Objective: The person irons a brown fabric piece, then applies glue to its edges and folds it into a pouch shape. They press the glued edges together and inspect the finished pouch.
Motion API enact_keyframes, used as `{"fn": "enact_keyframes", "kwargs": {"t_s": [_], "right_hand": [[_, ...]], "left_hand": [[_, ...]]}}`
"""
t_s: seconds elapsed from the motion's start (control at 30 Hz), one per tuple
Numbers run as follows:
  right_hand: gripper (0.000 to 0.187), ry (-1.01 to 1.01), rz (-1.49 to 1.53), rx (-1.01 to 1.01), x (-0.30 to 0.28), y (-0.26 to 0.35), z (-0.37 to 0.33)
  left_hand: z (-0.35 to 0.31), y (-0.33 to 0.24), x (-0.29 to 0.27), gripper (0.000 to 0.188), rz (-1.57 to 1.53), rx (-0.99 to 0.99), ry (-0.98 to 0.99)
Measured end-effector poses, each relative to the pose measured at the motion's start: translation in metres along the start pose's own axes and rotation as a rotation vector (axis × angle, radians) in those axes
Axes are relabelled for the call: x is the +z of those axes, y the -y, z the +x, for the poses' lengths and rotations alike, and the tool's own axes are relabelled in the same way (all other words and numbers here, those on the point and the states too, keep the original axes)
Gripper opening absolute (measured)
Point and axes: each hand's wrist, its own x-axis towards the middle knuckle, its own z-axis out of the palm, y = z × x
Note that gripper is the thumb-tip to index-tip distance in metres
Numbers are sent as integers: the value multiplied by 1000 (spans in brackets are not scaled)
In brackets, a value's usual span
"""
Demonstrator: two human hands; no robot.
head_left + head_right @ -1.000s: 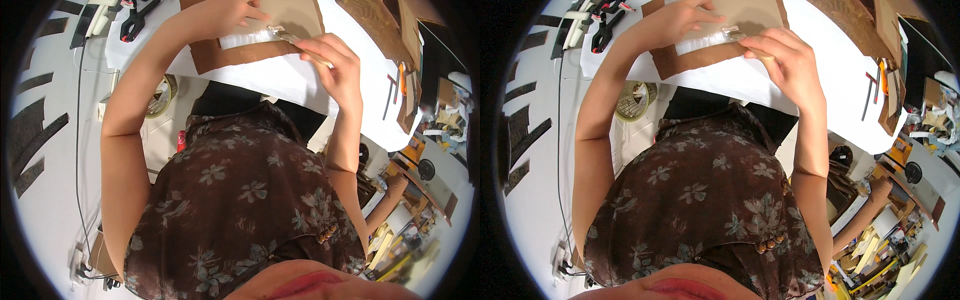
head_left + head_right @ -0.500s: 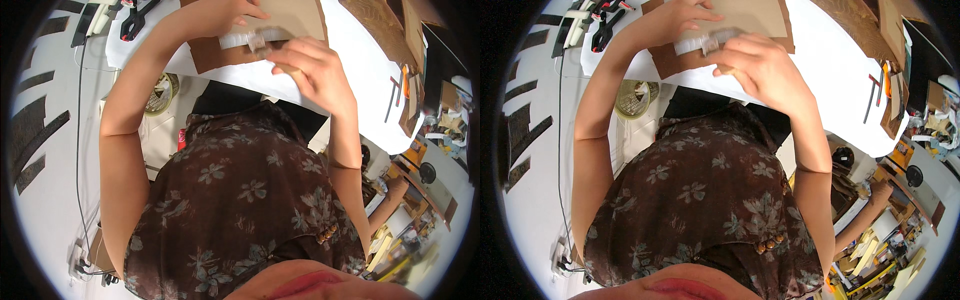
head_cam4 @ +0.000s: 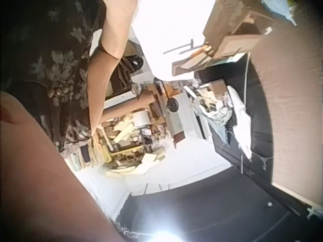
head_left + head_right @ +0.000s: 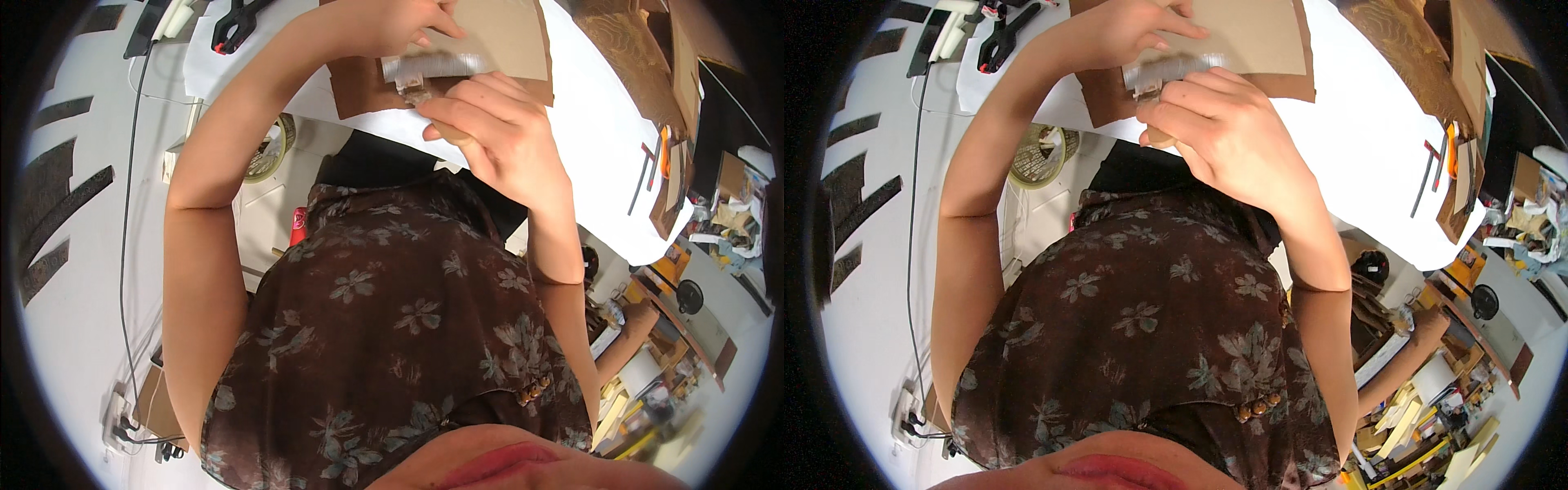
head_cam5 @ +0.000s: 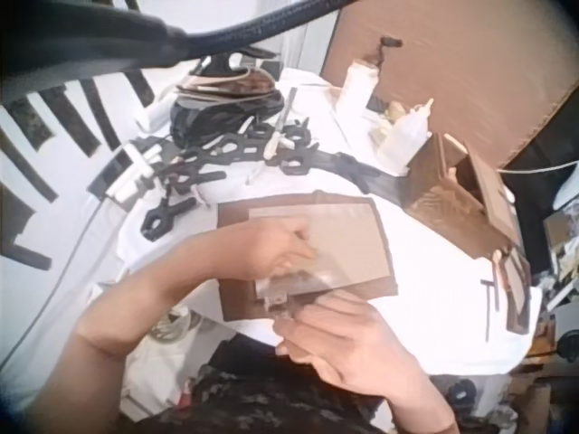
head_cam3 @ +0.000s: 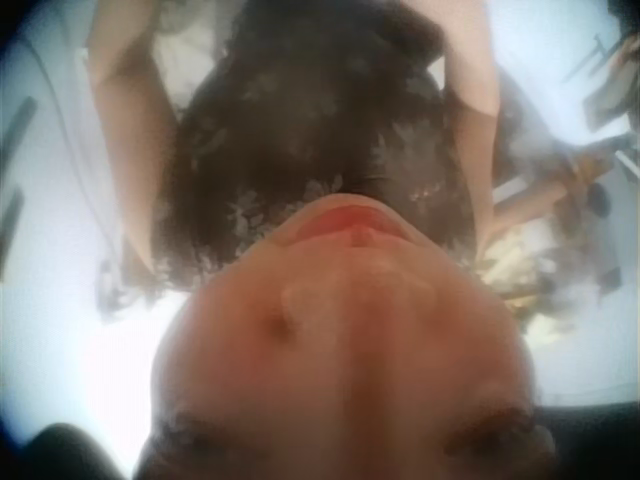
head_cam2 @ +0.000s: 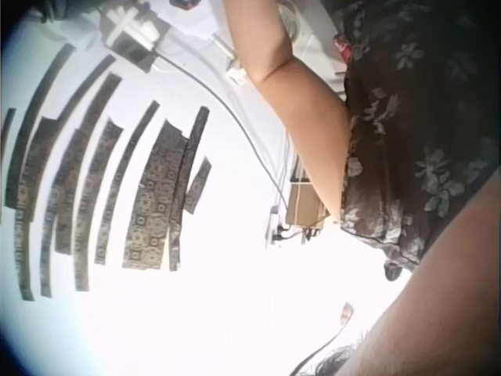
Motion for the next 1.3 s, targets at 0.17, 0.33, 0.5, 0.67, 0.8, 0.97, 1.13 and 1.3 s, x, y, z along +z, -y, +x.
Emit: {"fn": "enact_keyframes", "kwargs": {"t_s": [0.17,0.33,0.5,0.67,0.8,0.97,1.13,1.3], "right_hand": [[16,60,19,-60,8,-7,6],[21,-198,98,-7,-19,-1,-27],[18,-798,275,626,-25,-12,-56],[18,-804,75,643,-8,-33,-71],[21,-718,112,610,10,-32,-60],[22,-699,102,585,8,-25,-63],[23,-644,5,587,13,-38,-59],[26,-774,2,526,8,-29,-57]], "left_hand": [[2,-1,-2,22,-5,-63,72],[2,-1,-1,25,3,-39,46],[1,0,8,32,44,-5,1],[13,-3,4,34,18,-11,161],[14,-1,2,36,148,91,182],[11,-2,-2,44,292,64,217],[6,2,10,81,406,-99,202],[8,-9,11,81,384,-201,253]]}}
